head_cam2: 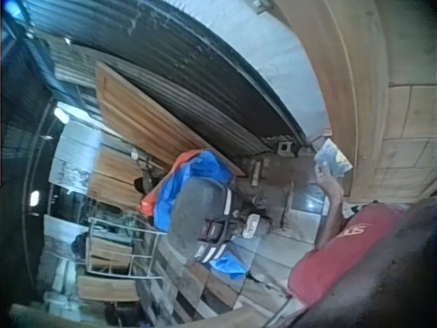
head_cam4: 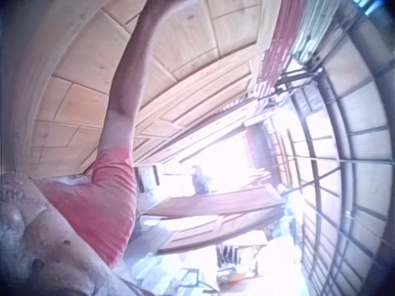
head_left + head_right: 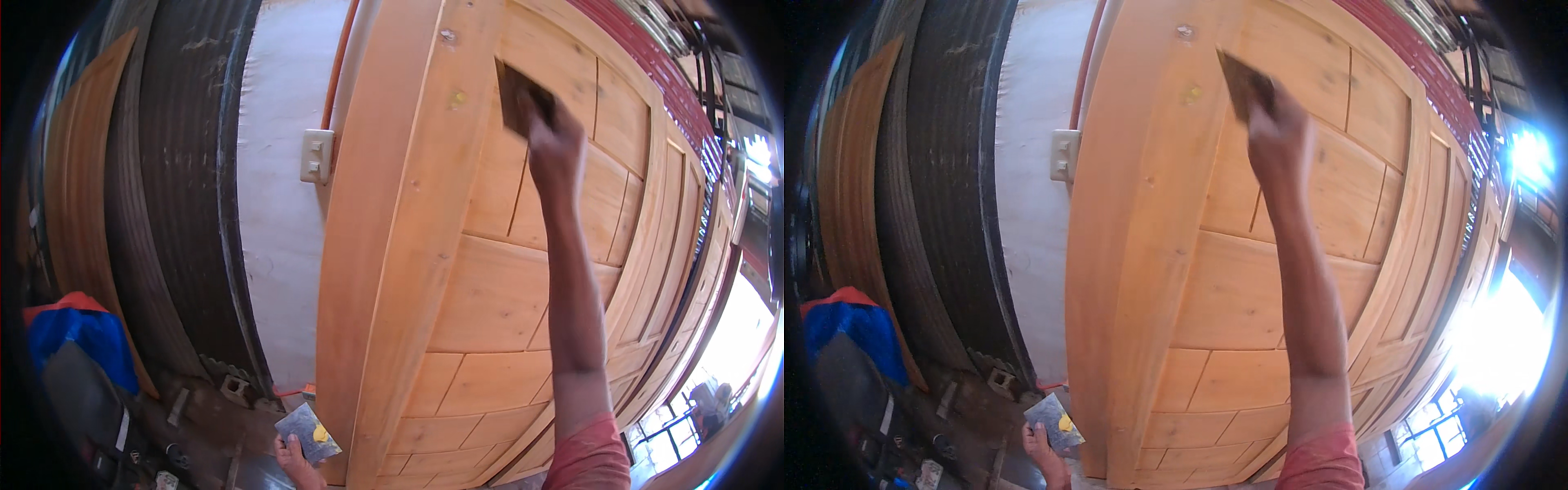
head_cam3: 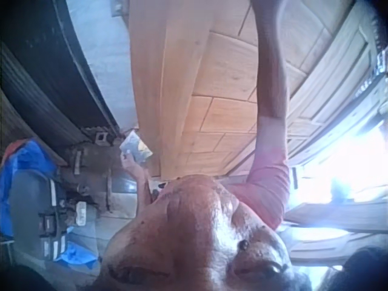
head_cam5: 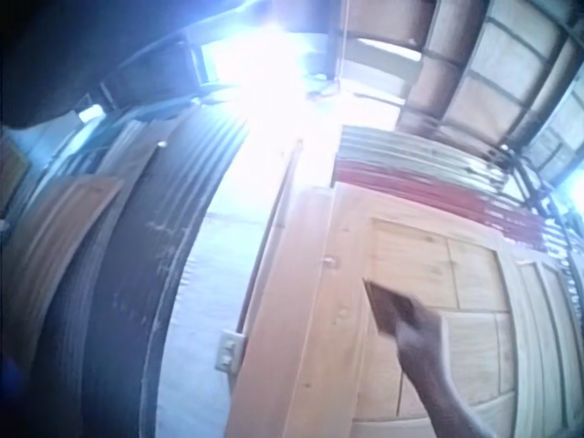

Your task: Filling small holes in a wooden door with putty and then moving a wooden plank.

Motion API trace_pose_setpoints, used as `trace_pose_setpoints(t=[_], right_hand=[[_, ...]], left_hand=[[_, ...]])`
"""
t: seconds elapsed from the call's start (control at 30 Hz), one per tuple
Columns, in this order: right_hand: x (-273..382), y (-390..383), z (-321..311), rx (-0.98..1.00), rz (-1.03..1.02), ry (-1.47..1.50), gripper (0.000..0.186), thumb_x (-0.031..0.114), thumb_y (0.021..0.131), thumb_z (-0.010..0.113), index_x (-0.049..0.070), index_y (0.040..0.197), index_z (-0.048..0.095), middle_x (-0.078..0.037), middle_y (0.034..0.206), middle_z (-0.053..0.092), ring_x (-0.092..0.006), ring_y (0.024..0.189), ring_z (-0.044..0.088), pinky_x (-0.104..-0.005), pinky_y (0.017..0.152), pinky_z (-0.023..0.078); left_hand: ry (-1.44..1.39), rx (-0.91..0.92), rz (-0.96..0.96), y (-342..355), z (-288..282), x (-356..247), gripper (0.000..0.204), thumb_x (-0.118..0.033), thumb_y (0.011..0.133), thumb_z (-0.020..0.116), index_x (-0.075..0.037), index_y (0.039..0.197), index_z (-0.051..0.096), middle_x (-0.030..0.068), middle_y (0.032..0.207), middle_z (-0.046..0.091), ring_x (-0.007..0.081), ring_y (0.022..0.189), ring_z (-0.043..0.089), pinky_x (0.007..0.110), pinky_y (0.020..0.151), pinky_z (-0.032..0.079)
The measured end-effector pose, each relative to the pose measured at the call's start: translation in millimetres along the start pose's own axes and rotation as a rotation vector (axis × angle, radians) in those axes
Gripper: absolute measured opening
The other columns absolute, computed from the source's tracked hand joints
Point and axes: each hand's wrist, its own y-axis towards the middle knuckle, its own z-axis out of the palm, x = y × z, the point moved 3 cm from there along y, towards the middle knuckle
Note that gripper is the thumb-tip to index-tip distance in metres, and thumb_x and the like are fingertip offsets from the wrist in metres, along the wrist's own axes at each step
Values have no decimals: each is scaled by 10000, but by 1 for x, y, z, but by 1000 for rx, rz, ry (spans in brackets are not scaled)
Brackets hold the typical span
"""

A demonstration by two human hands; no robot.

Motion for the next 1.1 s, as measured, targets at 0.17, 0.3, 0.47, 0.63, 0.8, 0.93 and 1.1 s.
trace_pose_setpoints(t=[0.17, 0.3, 0.47, 0.63, 0.8, 0.93, 1.1], right_hand=[[-27, 88, 78, 67, -259, -345, 273, 155, 988, 597, 131, 1223, 735, -170, 1073, 742, -379, 932, 716, -421, 800, 566], [-42, 94, 112, 103, -369, -498, 310, 103, 960, 569, 160, 1212, 741, -127, 1111, 747, -354, 948, 720, -455, 823, 583], [-53, 95, 128, 9, -590, -519, 326, 79, 927, 560, 148, 1195, 732, -91, 1187, 738, -319, 1027, 716, -450, 857, 593], [-67, 86, 143, 46, -556, -628, 315, 67, 919, 533, 86, 1178, 712, -142, 1191, 728, -336, 1048, 714, -448, 869, 595], [-65, 79, 146, 18, -592, -627, 310, 89, 912, 525, 78, 1160, 711, -187, 1195, 716, -376, 1023, 712, -475, 858, 585], [-53, 71, 141, 178, -447, -658, 319, 125, 924, 554, 125, 1194, 723, -210, 1149, 720, -389, 999, 714, -482, 840, 580], [-41, 97, 103, 55, -275, -495, 309, 202, 967, 579, 192, 1236, 732, -224, 1042, 723, -412, 925, 714, -507, 815, 566]], left_hand=[[-28, -38, 67, 19, -18, 16, 302, -238, 1017, 614, -70, 1263, 563, 30, 1065, 667, 145, 889, 663, 329, 679, 558], [-66, -96, 55, 20, -25, 3, 317, -239, 1020, 612, -62, 1276, 552, 33, 1093, 665, 148, 902, 660, 321, 685, 554], [-37, -197, 118, 45, -56, 20, 324, -255, 1028, 602, -70, 1288, 545, 38, 1119, 660, 146, 899, 659, 331, 606, 535], [12, -162, -1, 46, -60, 12, 314, -249, 1036, 596, -57, 1279, 547, 45, 1122, 661, 156, 943, 654, 341, 723, 548], [-39, -58, 118, 50, -54, 14, 279, -215, 1048, 590, -40, 1263, 563, 57, 1132, 665, 162, 969, 653, 330, 845, 541], [-81, -89, 71, 35, -52, 5, 288, -213, 1050, 592, -35, 1275, 571, 61, 1140, 669, 169, 988, 646, 334, 841, 537], [-64, -148, 93, 23, -50, -6, 275, -219, 1043, 591, -59, 1266, 575, 43, 1110, 672, 151, 948, 651, 313, 748, 545]])
